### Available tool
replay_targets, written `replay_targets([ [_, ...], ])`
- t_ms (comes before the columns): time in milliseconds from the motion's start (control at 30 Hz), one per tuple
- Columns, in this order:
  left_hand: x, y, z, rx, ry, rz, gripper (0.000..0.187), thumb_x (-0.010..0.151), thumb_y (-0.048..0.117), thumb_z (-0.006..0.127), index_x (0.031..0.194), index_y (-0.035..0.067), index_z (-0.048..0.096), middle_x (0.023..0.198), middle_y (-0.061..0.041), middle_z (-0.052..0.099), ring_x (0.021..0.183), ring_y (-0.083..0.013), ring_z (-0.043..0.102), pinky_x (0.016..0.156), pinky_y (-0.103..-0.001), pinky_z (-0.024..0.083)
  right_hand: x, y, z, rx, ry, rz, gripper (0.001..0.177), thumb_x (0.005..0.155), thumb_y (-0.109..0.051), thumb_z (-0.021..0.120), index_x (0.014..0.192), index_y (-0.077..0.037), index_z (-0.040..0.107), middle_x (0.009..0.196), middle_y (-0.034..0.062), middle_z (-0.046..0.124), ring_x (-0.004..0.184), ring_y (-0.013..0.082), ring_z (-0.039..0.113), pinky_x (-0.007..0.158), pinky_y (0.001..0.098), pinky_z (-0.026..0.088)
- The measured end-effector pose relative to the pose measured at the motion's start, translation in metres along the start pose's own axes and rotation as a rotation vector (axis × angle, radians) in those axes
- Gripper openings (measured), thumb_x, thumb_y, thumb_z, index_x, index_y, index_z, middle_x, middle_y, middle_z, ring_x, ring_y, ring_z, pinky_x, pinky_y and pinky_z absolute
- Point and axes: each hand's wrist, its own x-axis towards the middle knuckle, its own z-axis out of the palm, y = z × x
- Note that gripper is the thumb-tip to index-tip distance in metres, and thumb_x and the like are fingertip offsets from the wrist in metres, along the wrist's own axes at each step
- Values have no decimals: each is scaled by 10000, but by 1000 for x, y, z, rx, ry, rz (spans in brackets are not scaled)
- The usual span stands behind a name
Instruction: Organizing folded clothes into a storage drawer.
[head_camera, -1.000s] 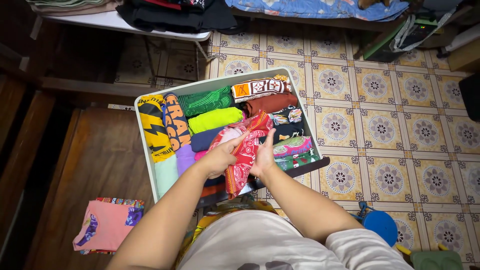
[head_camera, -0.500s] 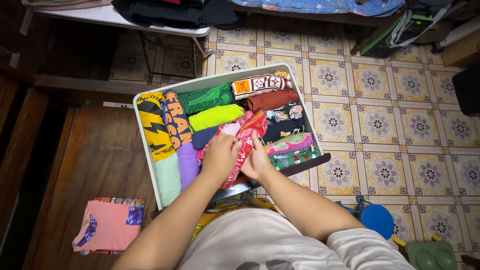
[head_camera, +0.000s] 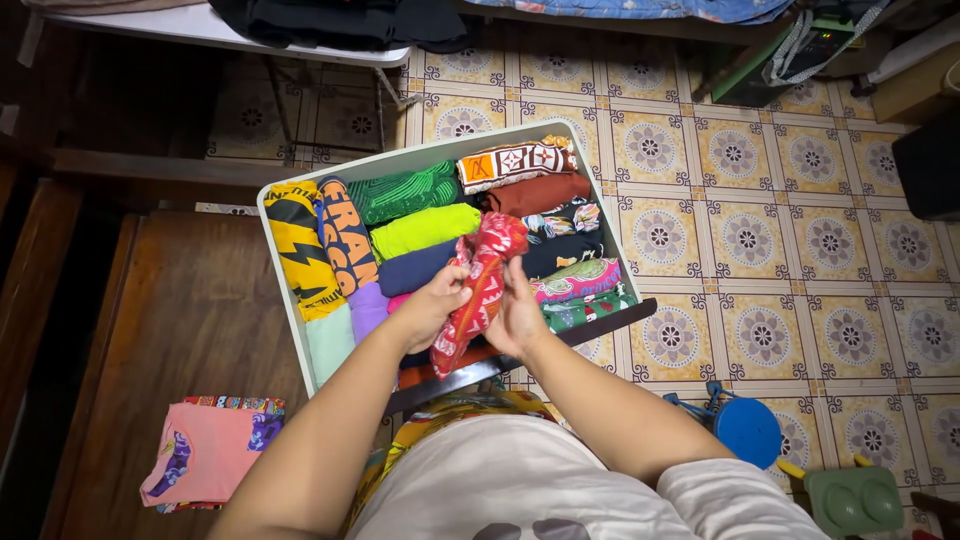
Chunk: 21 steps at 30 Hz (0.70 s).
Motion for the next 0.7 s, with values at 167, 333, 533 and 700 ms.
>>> replay_targets([
  [167,14,-21,-14,124,143,15,228,1003,131,546,1227,96,524,1094,-104,658,1012,-225,668,916,-393,554,4,10,-7,-129,77,-79,604,1023,-562,490,1424,-110,512,1381,111,610,1309,263,567,1161,482,403],
  [333,-4,-24,15,869,425,476,217,990,168,651,1161,44,599,1063,-166,684,984,-307,696,885,-391,575,-6,11,11,-106,177,-60,502,1002,-497,451,1352,-147,538,1312,94,655,1231,257,617,1089,492,445],
  [533,-29,-3,57,1164,567,601,481,945,271,677,1307,-19,550,1186,-273,662,1082,-429,642,911,-474,516,-8,23,0,-104,22,-136,608,1096,-568,373,1436,-77,483,1347,130,616,1255,275,588,1120,455,416],
  [700,-11,-10,29,873,559,445,422,999,282,586,1339,38,534,1171,-220,698,1078,-340,673,928,-437,526,-9,31,15,-337,91,-248,674,1080,-555,311,1550,-83,413,1542,100,510,1403,180,499,1220,367,286],
])
